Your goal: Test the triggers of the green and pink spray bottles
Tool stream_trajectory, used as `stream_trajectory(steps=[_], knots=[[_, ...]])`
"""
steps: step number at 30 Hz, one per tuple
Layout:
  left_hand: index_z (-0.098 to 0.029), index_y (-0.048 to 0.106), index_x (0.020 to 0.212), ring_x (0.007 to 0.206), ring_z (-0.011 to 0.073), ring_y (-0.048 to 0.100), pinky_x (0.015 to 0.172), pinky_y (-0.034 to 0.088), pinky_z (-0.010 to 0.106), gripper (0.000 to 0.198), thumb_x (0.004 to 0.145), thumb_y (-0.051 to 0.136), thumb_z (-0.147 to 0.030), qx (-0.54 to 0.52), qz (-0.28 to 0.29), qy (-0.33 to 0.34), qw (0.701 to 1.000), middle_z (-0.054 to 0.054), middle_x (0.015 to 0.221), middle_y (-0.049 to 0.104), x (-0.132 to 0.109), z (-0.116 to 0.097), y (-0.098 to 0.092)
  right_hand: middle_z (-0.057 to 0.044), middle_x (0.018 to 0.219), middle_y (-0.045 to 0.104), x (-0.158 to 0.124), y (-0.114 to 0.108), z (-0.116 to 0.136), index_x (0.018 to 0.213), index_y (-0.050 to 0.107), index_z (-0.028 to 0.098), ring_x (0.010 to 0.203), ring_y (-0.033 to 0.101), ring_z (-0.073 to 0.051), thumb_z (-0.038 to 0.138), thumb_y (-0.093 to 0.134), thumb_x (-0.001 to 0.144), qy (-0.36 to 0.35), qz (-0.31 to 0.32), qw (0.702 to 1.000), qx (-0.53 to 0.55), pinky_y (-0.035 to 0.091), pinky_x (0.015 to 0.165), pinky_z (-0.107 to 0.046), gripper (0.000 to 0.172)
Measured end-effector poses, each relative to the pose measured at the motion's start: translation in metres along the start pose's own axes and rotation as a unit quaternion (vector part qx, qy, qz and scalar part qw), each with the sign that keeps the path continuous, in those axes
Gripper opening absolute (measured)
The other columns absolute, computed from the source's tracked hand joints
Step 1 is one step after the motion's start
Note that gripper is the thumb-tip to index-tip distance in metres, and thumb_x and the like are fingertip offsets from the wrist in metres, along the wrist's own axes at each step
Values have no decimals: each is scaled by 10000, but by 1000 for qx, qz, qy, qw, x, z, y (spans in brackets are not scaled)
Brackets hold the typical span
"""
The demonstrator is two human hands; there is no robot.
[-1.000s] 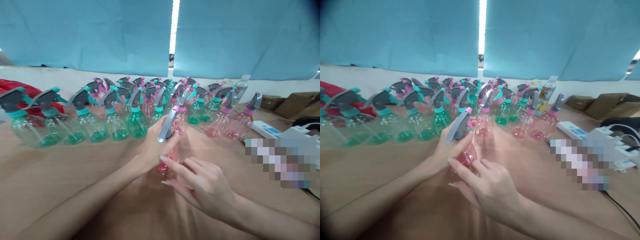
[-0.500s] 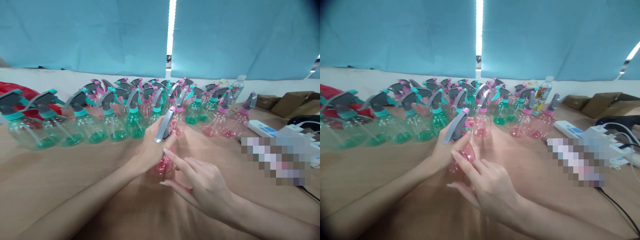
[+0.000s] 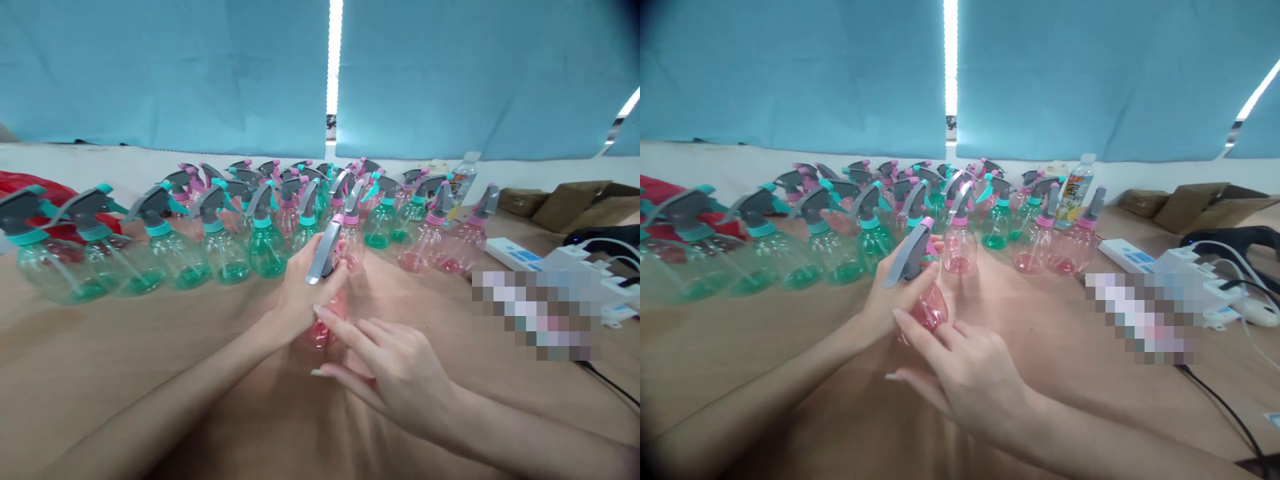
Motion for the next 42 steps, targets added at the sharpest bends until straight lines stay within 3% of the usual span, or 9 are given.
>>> stream_trajectory(steps=[4, 10, 15, 20, 26, 32, 37, 42], knots=[[-199, 585, 998, 796, 149, 651, 773, 535, 309, 193, 814, 564, -143, 12, -14, 10, 1000, 18, 964, 685, 1, -3, 1, -11, 700, 644, -3, 3, 4, 1289, 584, 151, 568, 586, -158, 463, 441, 993, -23, 18, 999, 18, 399, 483, -284, 453], [-207, 596, 1061, 769, 151, 646, 721, 536, 307, 243, 822, 577, -172, 7, 0, 5, 1000, 31, 1017, 690, 2, 0, 1, -42, 782, 687, -2, 3, 2, 1327, 528, 89, 640, 630, -168, 449, 461, 990, 12, -10, 1000, 22, 436, 538, -288, 498], [-197, 585, 1004, 829, 167, 651, 808, 539, 339, 190, 818, 567, -161, 12, -12, 6, 1000, 23, 950, 672, 2, 0, 1, -3, 689, 645, -1, 7, 6, 1316, 561, 155, 550, 585, -154, 503, 433, 987, -13, 28, 999, 25, 400, 482, -283, 496], [-203, 573, 968, 767, 154, 637, 734, 542, 312, 155, 819, 569, -160, 1, 1, -3, 1000, 12, 907, 662, 2, -2, 1, -30, 743, 677, 3, 4, 5, 1350, 507, 84, 612, 613, -157, 474, 455, 987, 17, -7, 999, 34, 449, 552, -282, 536], [-206, 576, 990, 808, 161, 639, 792, 535, 326, 171, 826, 560, -160, 9, -9, 9, 1000, 6, 890, 644, 1, 0, 0, 5, 663, 627, -1, 9, 9, 1318, 559, 151, 544, 582, -154, 510, 410, 992, -14, 36, 999, 22, 385, 474, -283, 506], [-208, 569, 950, 689, 129, 595, 669, 509, 281, 139, 820, 559, -161, 33, -3, 9, 999, -9, 851, 641, 2, 2, 1, -22, 733, 663, 0, 6, 6, 1362, 493, 93, 608, 612, -164, 464, 453, 988, 23, 10, 999, 41, 440, 529, -285, 528], [-190, 567, 1009, 841, 161, 638, 807, 521, 325, 189, 822, 556, -166, -5, -6, 12, 1000, 21, 951, 647, 1, -2, 1, -2, 714, 655, -5, 7, 9, 1325, 541, 161, 558, 590, -150, 475, 450, 985, 2, 66, 996, 64, 402, 471, -274, 471], [-199, 578, 1011, 761, 140, 616, 737, 517, 295, 164, 848, 570, -220, -3, 0, 7, 1000, 2, 890, 647, 0, -5, 5, -40, 767, 683, -11, -4, -6, 1139, 602, 146, 670, 649, -177, 389, 528, 955, 69, -7, 995, 73, 483, 566, -282, 313]])
Point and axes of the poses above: each hand's wrist, its own x-axis towards the middle knuckle, its own y-axis out of the palm, z = x × y, the point moved 1 cm from there along x, towards the middle knuckle
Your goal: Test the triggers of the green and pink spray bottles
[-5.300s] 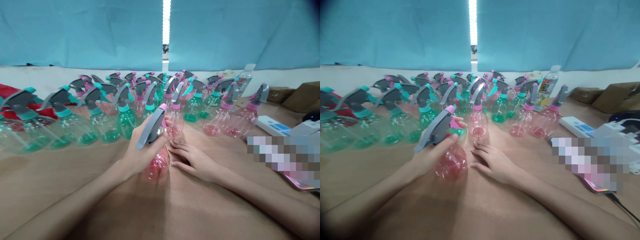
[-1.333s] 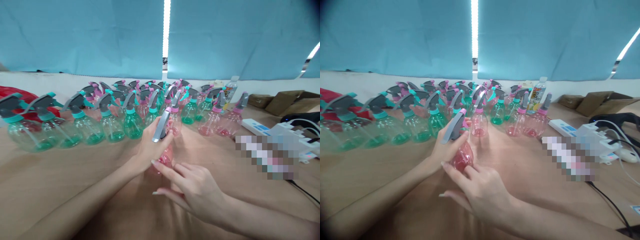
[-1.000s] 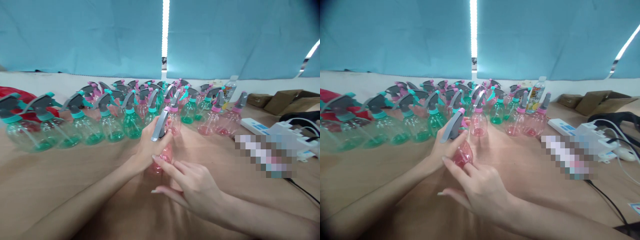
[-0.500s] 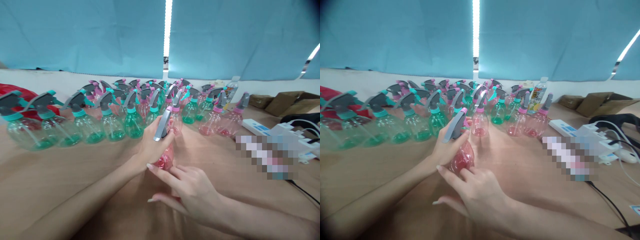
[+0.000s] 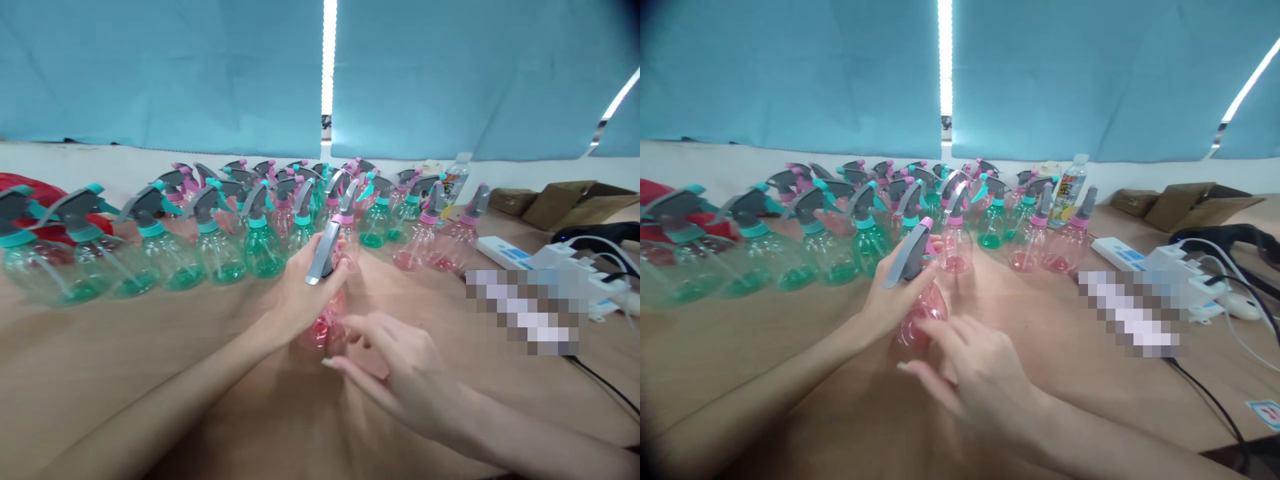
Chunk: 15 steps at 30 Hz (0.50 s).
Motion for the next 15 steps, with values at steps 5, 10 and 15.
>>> stream_trajectory(steps=[5, 10, 15], knots=[[-208, 585, 1043, 730, 135, 614, 712, 503, 292, 193, 851, 591, -224, -20, 5, 15, 1000, 5, 900, 669, 5, -4, 16, -171, 1190, 634, -4, -9, -32, 1321, 459, 167, 1037, 634, -323, 567, 653, 816, 130, -38, 991, -16, 540, 792, -475, 673], [-197, 565, 1115, 989, 206, 646, 862, 508, 365, 262, 858, 582, -244, -57, 35, 11, 998, 66, 1077, 672, 15, -11, 46, -163, 1258, 593, 0, -14, -53, 1383, 392, 207, 1088, 600, -323, 543, 687, 797, 154, -24, 987, 37, 514, 852, -516, 737], [-203, 555, 1094, 904, 196, 644, 776, 534, 341, 249, 853, 591, -251, -67, 66, 23, 995, 63, 1046, 657, 26, -15, 72, -111, 1106, 653, 5, -26, -65, 1314, 465, 217, 993, 633, -290, 438, 724, 795, 176, -37, 981, 74, 515, 809, -463, 621]])
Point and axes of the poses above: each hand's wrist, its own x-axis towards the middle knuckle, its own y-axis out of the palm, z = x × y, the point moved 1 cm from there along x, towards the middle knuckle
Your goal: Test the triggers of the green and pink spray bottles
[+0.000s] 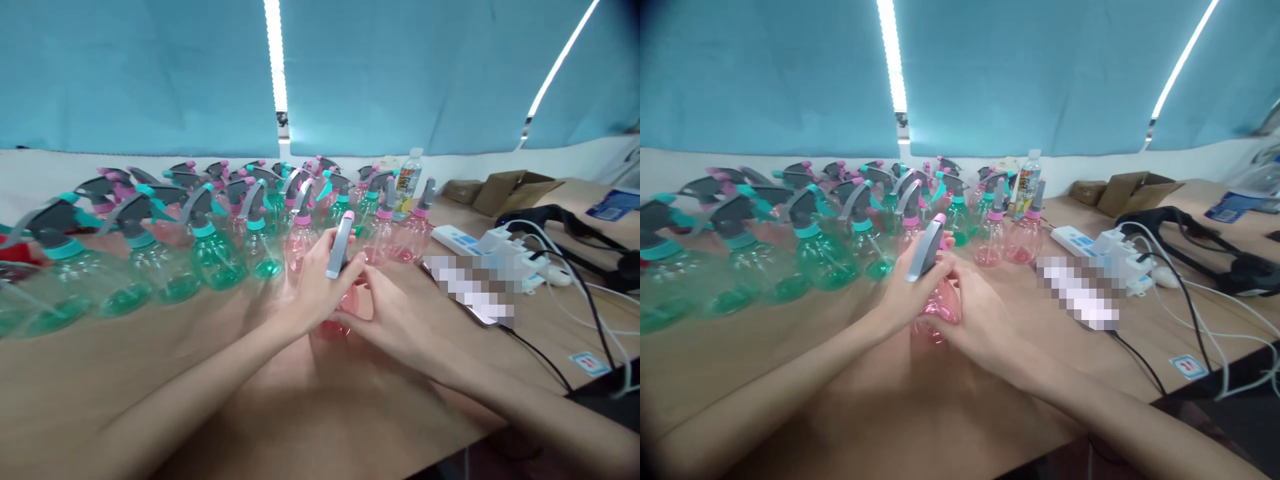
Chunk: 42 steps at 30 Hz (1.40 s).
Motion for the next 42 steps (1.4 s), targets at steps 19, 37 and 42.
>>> stream_trajectory(steps=[19, 37, 42], knots=[[-214, 382, 1348, 1185, 269, 538, 1019, 446, 492, 586, 833, 640, -321, 43, 30, -34, 998, 112, 1362, 493, -7, 24, 3, -110, 1171, 647, 24, -20, -35, 1211, 545, 204, 1048, 615, -287, 345, 669, 831, 26, 45, 998, -29, 484, 856, -449, 423], [-295, 378, 1292, 1231, 230, 525, 1046, 449, 478, 393, 929, 520, -245, 81, 100, -71, 989, 58, 1341, 477, -56, 52, -8, -168, 1123, 638, 62, -17, -49, 1173, 547, 109, 1042, 582, -315, 425, 613, 901, 38, 66, 981, -180, 478, 850, -446, 422], [-284, 396, 1268, 1192, 209, 550, 1026, 465, 448, 367, 925, 515, -230, 74, 107, -83, 988, 51, 1319, 489, -56, 52, -8, -183, 1202, 611, 69, -11, -56, 1291, 471, 101, 1119, 567, -322, 355, 615, 906, 35, 42, 984, -170, 470, 892, -464, 483]])
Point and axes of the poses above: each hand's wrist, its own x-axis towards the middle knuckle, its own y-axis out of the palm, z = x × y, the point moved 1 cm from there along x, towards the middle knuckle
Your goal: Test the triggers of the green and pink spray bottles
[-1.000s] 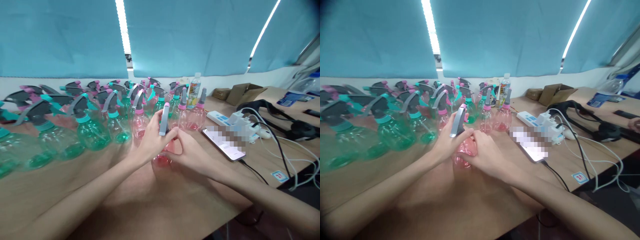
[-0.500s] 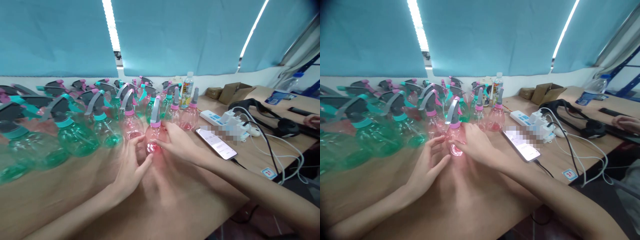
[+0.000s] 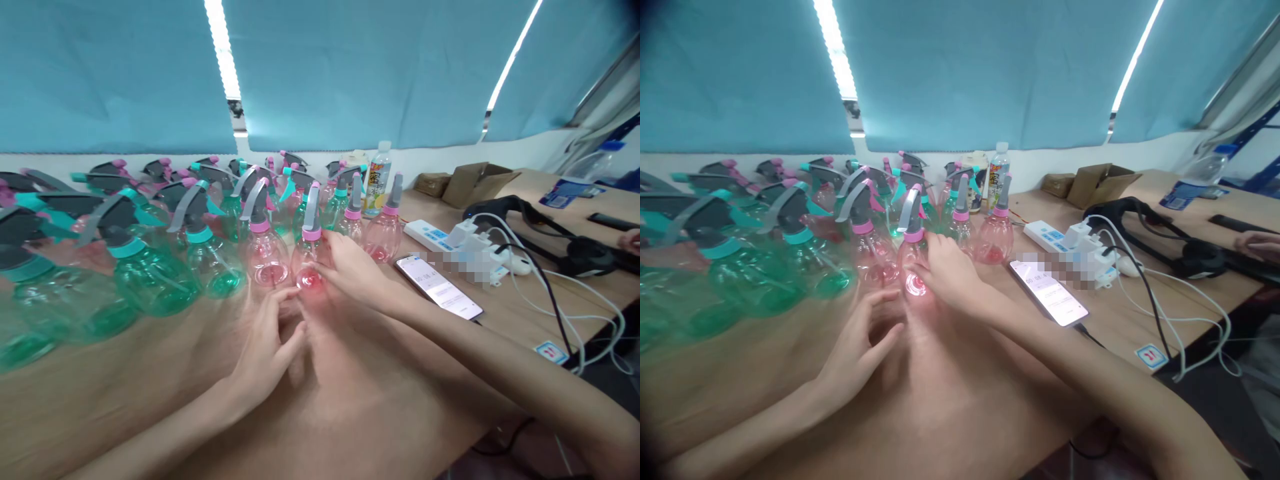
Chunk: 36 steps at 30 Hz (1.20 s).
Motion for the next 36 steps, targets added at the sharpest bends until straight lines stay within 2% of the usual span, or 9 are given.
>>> stream_trajectory(steps=[5, 12, 19, 25, 27, 31, 34, 36], knots=[[-288, 425, 1229, 1198, 201, 533, 1019, 468, 431, 333, 918, 510, -206, 18, -8, 9, 1000, 40, 1292, 503, 0, -1, -1, -189, 1187, 616, 6, 4, -3, 1276, 489, 89, 1111, 581, -313, 316, 609, 911, -5, -9, 1000, 12, 471, 902, -453, 446], [-262, 444, 1216, 1141, 232, 581, 971, 491, 468, 308, 915, 503, -226, 26, 1, 10, 1000, 65, 1256, 533, 0, 4, 1, -168, 1192, 625, 15, 7, -8, 1256, 507, 125, 1115, 587, -305, 245, 627, 893, -7, -16, 1000, 18, 454, 933, -458, 400], [-255, 466, 1187, 1114, 246, 606, 934, 514, 477, 277, 912, 498, -240, 32, -5, 10, 999, 70, 1214, 563, -1, 6, 1, -178, 1242, 616, 26, 12, -13, 1278, 501, 127, 1184, 566, -315, 201, 630, 884, 1, -18, 999, 29, 444, 971, -472, 421], [-235, 472, 1175, 1099, 247, 618, 916, 527, 472, 267, 909, 497, -232, 33, 3, -2, 999, 81, 1201, 571, -1, 2, 0, -209, 1286, 597, 30, 15, -11, 1358, 435, 108, 1188, 573, -320, 205, 614, 889, 6, -23, 999, 45, 451, 975, -498, 511], [-228, 475, 1166, 1088, 244, 622, 911, 527, 469, 255, 912, 491, -231, 31, 8, -11, 999, 81, 1196, 571, 0, -1, -1, -208, 1358, 549, 27, 16, -10, 1406, 384, 122, 1239, 539, -310, 204, 604, 890, 5, -27, 998, 51, 433, 1006, -498, 567], [-229, 479, 1152, 1074, 237, 630, 900, 532, 465, 236, 916, 488, -229, 25, 13, -20, 999, 78, 1202, 565, 0, -3, -2, -222, 1502, 386, 9, 15, -8, 1464, 310, 108, 1386, 375, -299, 214, 609, 875, 2, -43, 998, 56, 329, 1108, -510, 669], [-234, 482, 1146, 1081, 241, 633, 898, 536, 470, 230, 916, 495, -234, 20, 13, -16, 1000, 76, 1201, 569, 1, -2, -2, -223, 1493, 401, -15, 7, -5, 1455, 326, 76, 1388, 375, -287, 214, 594, 881, 6, -38, 998, 48, 304, 1135, -497, 648], [-240, 486, 1141, 1068, 238, 639, 893, 541, 469, 226, 915, 496, -231, 19, 13, -7, 1000, 73, 1188, 576, 1, -1, -1, -202, 1466, 448, -33, 0, -3, 1442, 354, 106, 1369, 407, -288, 258, 592, 895, 6, -16, 999, 48, 329, 1121, -512, 615]])
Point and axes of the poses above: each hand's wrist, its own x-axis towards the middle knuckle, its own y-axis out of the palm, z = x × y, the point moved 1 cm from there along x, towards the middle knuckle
